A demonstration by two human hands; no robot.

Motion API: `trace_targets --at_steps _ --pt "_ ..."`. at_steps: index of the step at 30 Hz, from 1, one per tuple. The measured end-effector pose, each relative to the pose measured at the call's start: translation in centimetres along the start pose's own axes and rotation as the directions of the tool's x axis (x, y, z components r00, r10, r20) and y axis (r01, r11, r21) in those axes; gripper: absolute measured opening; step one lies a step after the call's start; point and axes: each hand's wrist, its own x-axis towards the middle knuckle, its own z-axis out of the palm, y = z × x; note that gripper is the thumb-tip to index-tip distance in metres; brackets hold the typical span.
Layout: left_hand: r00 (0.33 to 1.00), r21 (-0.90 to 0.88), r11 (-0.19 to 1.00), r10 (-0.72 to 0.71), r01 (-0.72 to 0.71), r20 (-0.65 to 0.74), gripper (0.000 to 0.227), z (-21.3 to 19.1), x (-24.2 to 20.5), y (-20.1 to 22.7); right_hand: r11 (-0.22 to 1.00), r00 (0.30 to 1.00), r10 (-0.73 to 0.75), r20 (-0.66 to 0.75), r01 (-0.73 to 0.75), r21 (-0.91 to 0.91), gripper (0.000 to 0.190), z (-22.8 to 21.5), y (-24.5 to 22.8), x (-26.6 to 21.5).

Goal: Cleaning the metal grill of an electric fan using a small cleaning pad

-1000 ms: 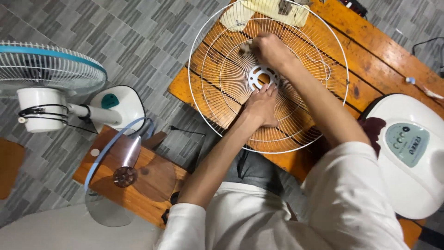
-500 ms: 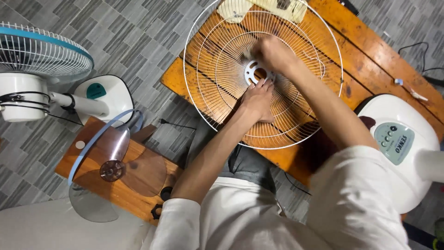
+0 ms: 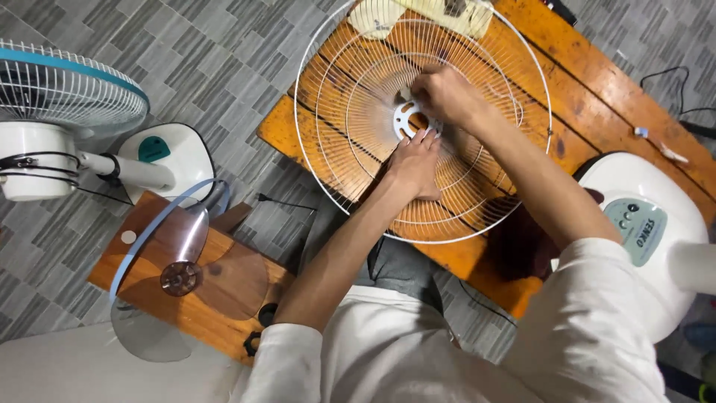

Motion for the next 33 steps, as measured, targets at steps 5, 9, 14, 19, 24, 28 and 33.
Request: trace_targets --at_steps 5,9,14,19,24,28,33 --pt "0.992 -0.007 1.000 -0.011 0.012 0.129 0.121 -2.7 -1.7 0.6 0.974 0.982 0.183 -0.054 -0.189 -0.125 0.005 1.4 2.6 3.7" --pt "0.990 -0.061 0.998 0.000 0.009 0.138 0.118 -2.4 -1.7 0.0 0.973 0.970 0.231 -0.073 -0.229 0.037 0.019 0.4 1.4 1.7" --pt "0.998 -0.114 0.993 -0.027 0.033 0.054 0.115 -2.5 -2.0 0.3 0.992 0.993 0.108 -0.050 -0.104 0.073 0.006 1.5 2.4 -1.8" --pt "0.990 -0.072 0.997 -0.017 0.027 0.138 0.116 -1.9 -1.5 0.0 0.922 0.913 0.386 -0.130 -0.385 0.035 0.014 3.3 5.9 2.9" --pt "0.992 -0.030 0.999 -0.009 0.013 0.124 0.119 -1.8 -1.2 0.1 0.977 0.986 0.120 -0.116 -0.097 0.188 0.023 0.7 1.4 0.3" --pt "0.994 -0.036 0.999 -0.019 0.023 0.106 0.118 -2.3 -1.4 0.3 0.968 0.985 0.173 0.007 -0.171 0.183 0.021 0.3 0.7 1.0" --pt "0.990 -0.007 1.000 -0.020 0.021 0.137 0.113 -2.9 -1.7 0.4 0.989 0.972 0.139 -0.188 -0.146 -0.025 0.011 2.9 1.6 6.1"
